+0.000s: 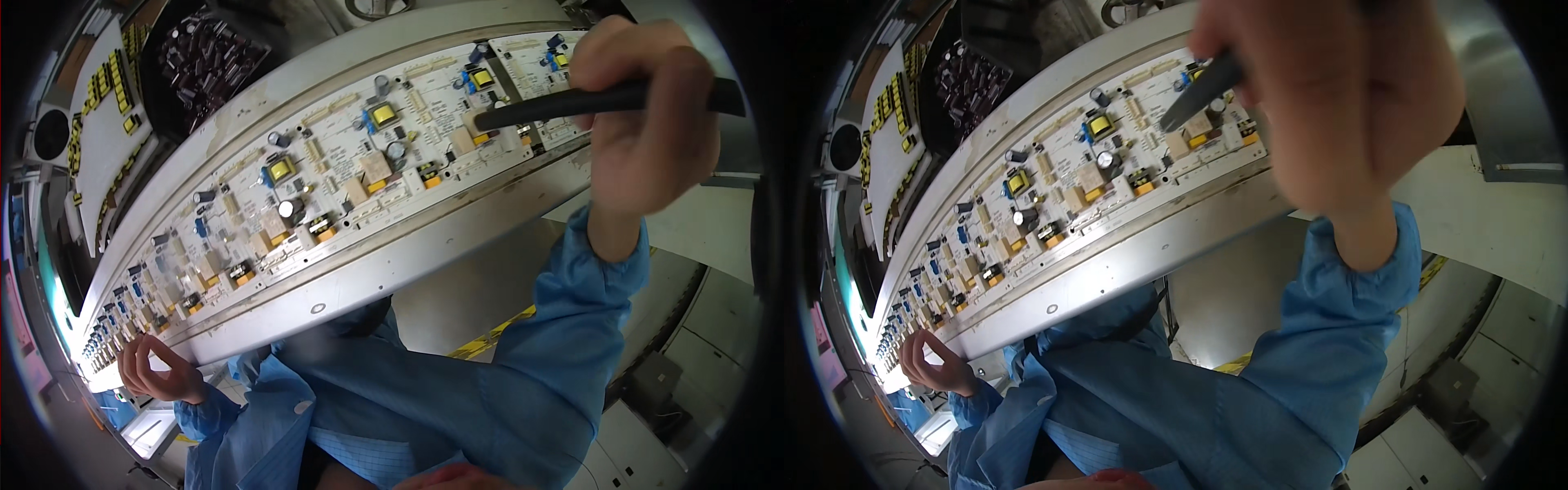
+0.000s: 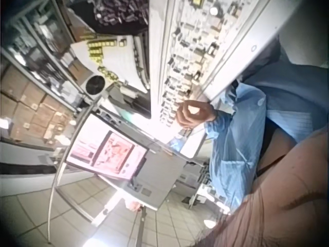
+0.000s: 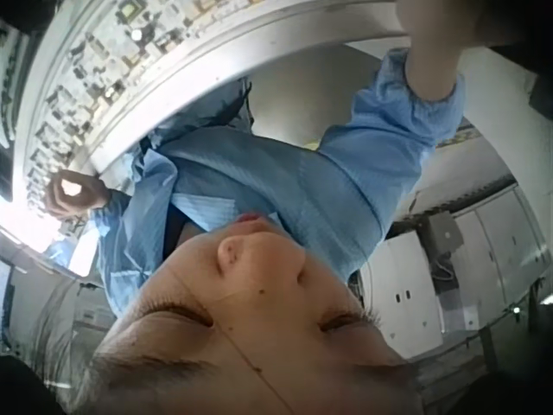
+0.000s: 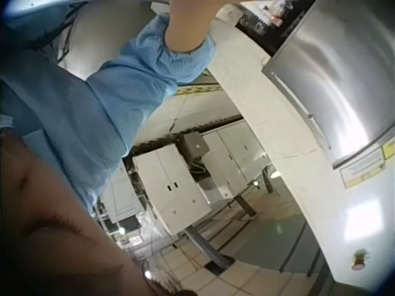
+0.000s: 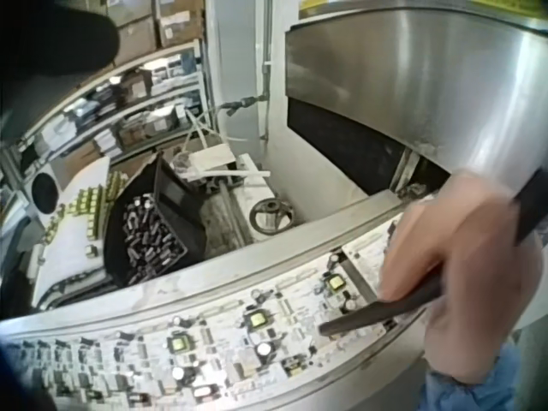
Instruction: Assembling components onto circuit boards on an assembly line.
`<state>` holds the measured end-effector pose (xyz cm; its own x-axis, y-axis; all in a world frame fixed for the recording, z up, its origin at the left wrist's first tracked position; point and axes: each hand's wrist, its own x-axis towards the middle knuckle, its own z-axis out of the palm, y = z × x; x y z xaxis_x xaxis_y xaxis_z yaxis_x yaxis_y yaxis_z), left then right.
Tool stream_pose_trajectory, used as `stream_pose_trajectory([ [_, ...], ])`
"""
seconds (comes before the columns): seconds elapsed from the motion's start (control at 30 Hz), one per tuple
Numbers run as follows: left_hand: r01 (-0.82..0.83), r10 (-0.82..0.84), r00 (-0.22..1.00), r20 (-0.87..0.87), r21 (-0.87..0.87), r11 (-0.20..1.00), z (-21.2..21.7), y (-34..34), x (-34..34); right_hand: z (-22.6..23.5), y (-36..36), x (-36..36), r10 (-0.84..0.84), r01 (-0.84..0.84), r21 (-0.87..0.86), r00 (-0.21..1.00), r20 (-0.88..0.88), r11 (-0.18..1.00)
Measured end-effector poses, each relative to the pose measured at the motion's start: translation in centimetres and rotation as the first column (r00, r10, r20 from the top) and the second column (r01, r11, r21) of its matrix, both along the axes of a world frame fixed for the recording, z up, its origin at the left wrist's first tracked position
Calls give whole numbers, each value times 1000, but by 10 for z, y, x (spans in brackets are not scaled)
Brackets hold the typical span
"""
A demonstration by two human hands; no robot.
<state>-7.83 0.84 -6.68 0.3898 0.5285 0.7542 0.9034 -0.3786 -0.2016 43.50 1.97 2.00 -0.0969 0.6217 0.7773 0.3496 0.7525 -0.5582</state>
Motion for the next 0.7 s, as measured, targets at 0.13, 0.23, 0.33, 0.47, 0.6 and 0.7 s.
stream_pose_trajectory([
  [0.13, -27, 26, 999, 24, 21, 999, 0, -7, 2, -1, -2, -28, -185, 219, -92, 940, 288, 971],
  [0.23, -4, 2, 999, 32, 42, 999, 0, -3, 4, -6, 2, -36, -174, 235, -177, 937, 302, 956],
  [0.33, -16, 13, 998, 57, 62, 998, -1, -2, 5, -9, 7, -38, -185, 272, -232, 924, 335, 934],
  [0.47, -26, 22, 997, 72, 58, 998, -1, -6, 7, -12, 9, -45, -190, 312, -312, 911, 365, 897],
  [0.6, -32, 28, 997, 76, 47, 998, -1, -7, 5, -9, 8, -50, -186, 346, -284, 864, 467, 894],
  [0.7, -42, 39, 997, 73, 44, 998, -1, -8, 4, -3, 4, -52, -204, 290, -171, 896, 394, 942],
])
